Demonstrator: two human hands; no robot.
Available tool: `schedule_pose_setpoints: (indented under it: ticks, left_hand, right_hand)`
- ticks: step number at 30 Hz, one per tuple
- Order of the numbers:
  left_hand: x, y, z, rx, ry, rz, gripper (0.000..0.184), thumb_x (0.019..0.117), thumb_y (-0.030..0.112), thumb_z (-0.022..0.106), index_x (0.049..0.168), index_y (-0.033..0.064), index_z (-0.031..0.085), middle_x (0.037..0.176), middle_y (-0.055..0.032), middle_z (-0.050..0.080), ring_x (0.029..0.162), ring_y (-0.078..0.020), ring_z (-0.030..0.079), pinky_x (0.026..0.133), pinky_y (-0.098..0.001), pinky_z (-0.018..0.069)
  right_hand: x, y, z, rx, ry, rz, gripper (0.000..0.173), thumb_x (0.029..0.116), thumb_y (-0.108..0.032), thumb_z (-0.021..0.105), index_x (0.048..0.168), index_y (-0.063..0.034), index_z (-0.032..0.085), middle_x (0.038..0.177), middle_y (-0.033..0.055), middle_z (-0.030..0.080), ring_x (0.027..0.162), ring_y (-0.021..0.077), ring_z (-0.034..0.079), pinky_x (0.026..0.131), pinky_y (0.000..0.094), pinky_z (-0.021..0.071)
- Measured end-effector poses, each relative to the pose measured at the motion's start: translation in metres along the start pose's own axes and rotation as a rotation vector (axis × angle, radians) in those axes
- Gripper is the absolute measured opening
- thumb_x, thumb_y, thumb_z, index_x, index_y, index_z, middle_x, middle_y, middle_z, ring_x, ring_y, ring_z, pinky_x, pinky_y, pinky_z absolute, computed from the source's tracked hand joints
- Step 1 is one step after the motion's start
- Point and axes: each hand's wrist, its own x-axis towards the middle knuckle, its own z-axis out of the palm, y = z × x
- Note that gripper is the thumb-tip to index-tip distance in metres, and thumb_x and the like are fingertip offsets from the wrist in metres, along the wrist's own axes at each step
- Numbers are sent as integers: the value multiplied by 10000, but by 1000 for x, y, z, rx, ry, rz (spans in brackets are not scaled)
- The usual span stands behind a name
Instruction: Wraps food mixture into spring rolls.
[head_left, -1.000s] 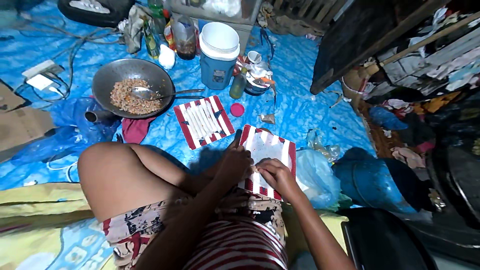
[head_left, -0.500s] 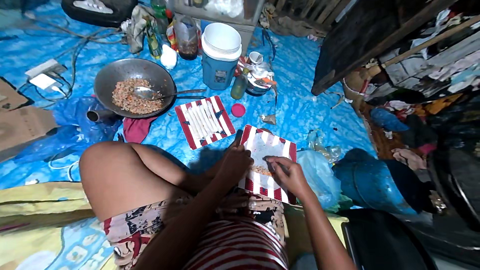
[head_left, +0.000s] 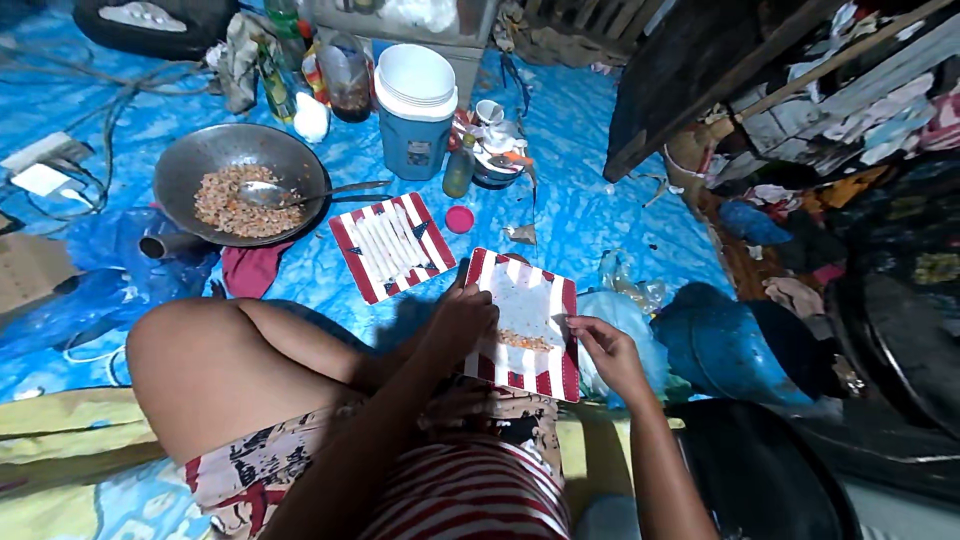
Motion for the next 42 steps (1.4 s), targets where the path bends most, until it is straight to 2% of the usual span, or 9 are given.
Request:
schedule_pose_setpoints:
  ticks: [5,10,16,20,26,30,33,38,42]
  left_hand:
    - [16,16,5,-1,-37,97,246,1038,159,546,1130,23,729,1129,-199,688,1154,-391,617,1026,-540,459]
    - [33,44,25,-17,-10,275,259,986,-54,490,1050,-45,741,1030,-226,726,1095,-421,649,963,-553,471]
    - [30,51,34,42,83,306,169,978,53,602,980,-21,754,879,-204,729,945,-396,687,866,-526,483]
    - [31,42,33,-10,84,280,202,973,-18,561,1005,-27,760,988,-217,725,1043,-422,659,903,-554,487]
    - [21,30,-2,-107,-109,85,333,1045,23,457,1232,76,729,1223,-162,702,1239,-369,585,1070,-533,416]
    - [3,-3,4,-174,285,138,213,1020,115,573,1071,70,775,1035,-115,755,1043,-323,685,947,-526,514]
    - [-9,-14,-5,-174,375,132,171,996,108,621,1044,55,776,1000,-119,751,1000,-334,684,883,-526,534]
    - [-15,-5,-11,-196,180,72,235,1025,99,553,1115,36,761,1088,-152,740,1083,-357,659,976,-526,493]
    - [-4,0,1,-183,1,98,317,1042,94,465,1231,70,718,1250,-146,694,1226,-330,615,1087,-538,432]
  right_hand:
    - [13,-11,14,-352,-148,-40,314,1019,11,484,1233,13,714,1272,227,683,1223,394,632,1085,501,469]
    - [19,-13,28,-490,-211,-131,277,983,20,524,1169,45,726,1232,220,700,1211,403,632,1075,502,470]
    - [4,-17,21,-436,-235,-181,221,942,55,553,1069,88,731,1091,255,730,1103,432,682,1019,504,509]
    - [4,-23,18,-392,-230,-64,251,1024,-34,516,1170,72,691,1098,242,723,1067,404,693,997,499,520]
    - [10,-10,21,-301,-171,-156,175,954,-21,595,1005,73,733,985,235,727,937,359,713,896,466,561]
    - [9,-17,15,-295,-251,-55,230,1000,-5,528,1113,88,706,1090,252,719,1007,357,711,951,468,545]
    - [7,-19,15,-302,-251,-8,241,1004,-20,523,1149,88,682,1070,244,718,979,340,713,925,459,550]
    - [4,-14,14,-244,-179,-37,246,929,-44,598,1124,83,678,995,222,710,866,286,705,815,409,574]
    - [-4,-17,0,-192,-306,-72,253,869,-34,715,1112,29,740,1240,229,672,1140,311,663,1000,423,533]
